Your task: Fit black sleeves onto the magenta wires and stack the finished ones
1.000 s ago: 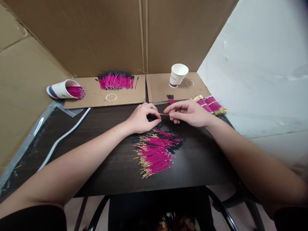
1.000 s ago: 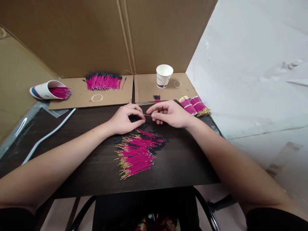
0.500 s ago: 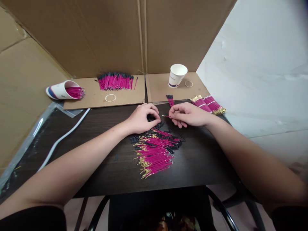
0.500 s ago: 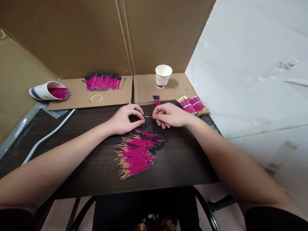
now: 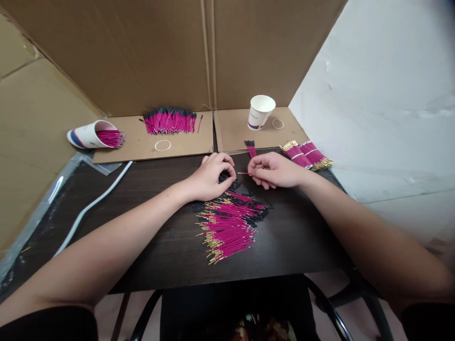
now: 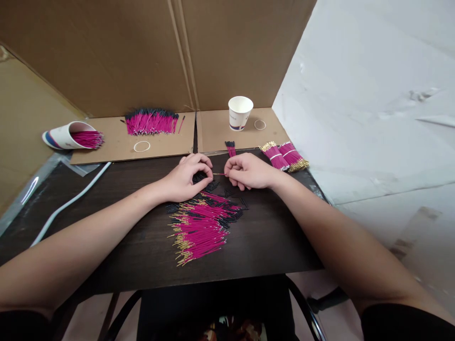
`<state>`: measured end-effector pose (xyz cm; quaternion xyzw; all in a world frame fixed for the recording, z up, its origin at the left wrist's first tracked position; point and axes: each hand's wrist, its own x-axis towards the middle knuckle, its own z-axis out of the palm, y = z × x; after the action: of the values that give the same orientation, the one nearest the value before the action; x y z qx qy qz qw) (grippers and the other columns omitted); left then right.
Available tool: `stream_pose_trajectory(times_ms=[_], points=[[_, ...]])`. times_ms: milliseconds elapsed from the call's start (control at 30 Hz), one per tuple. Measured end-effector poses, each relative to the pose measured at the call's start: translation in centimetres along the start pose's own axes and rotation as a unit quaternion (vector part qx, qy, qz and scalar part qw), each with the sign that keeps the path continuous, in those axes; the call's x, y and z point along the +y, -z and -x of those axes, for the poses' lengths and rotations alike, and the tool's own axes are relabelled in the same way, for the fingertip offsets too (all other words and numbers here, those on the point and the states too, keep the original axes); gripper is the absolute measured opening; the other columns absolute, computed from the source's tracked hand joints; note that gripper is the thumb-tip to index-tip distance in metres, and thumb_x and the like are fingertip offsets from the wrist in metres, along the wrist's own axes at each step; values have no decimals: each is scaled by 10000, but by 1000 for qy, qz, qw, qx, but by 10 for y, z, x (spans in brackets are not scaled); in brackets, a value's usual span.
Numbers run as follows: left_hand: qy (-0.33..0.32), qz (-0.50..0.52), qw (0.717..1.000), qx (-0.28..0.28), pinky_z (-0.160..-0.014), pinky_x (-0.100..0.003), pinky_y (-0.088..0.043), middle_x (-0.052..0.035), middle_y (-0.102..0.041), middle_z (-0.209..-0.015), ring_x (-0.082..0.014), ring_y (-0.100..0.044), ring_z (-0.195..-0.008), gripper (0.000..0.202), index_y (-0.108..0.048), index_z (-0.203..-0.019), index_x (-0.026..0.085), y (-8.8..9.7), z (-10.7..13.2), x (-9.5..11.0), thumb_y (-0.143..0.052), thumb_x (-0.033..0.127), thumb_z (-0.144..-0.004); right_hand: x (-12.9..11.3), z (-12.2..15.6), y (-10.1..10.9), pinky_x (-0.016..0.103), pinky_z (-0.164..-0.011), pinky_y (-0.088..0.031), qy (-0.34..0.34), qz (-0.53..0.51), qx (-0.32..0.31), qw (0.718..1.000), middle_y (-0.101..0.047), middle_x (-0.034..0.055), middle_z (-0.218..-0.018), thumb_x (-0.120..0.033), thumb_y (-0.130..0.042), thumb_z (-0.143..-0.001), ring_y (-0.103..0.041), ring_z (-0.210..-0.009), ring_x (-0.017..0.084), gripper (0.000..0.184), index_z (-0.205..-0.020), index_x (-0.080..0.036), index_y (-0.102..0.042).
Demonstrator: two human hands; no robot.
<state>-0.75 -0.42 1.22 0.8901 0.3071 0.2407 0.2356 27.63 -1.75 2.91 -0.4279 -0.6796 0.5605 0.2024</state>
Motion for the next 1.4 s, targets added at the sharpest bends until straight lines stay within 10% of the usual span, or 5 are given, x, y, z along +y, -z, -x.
stream_pose_trajectory(times_ms=[400, 1400], points=[[72, 170, 979, 88, -908, -410, -602, -78, -815, -963, -244, -745, -893, 87, -761, -1010, 179, -2, -5, -3, -711, 244, -1040, 3, -4, -6, 222, -362, -365, -2, 1, 52, 999, -722, 17, -723, -234, -662, -953, -577, -438, 122, 46, -985, -202, -656], [105, 163, 976, 94, -959, -440, -634, -69, -870, -1014, -262, -811, -940, 157, -860, -1124, 190, -1, -6, -3, -732, 243, -1050, 7, -6, -11, 245, -423, -413, 40, 18, 89, 995, -689, -6, -683, -215, -683, -949, -573, -426, 124, 50, -978, -213, -641]])
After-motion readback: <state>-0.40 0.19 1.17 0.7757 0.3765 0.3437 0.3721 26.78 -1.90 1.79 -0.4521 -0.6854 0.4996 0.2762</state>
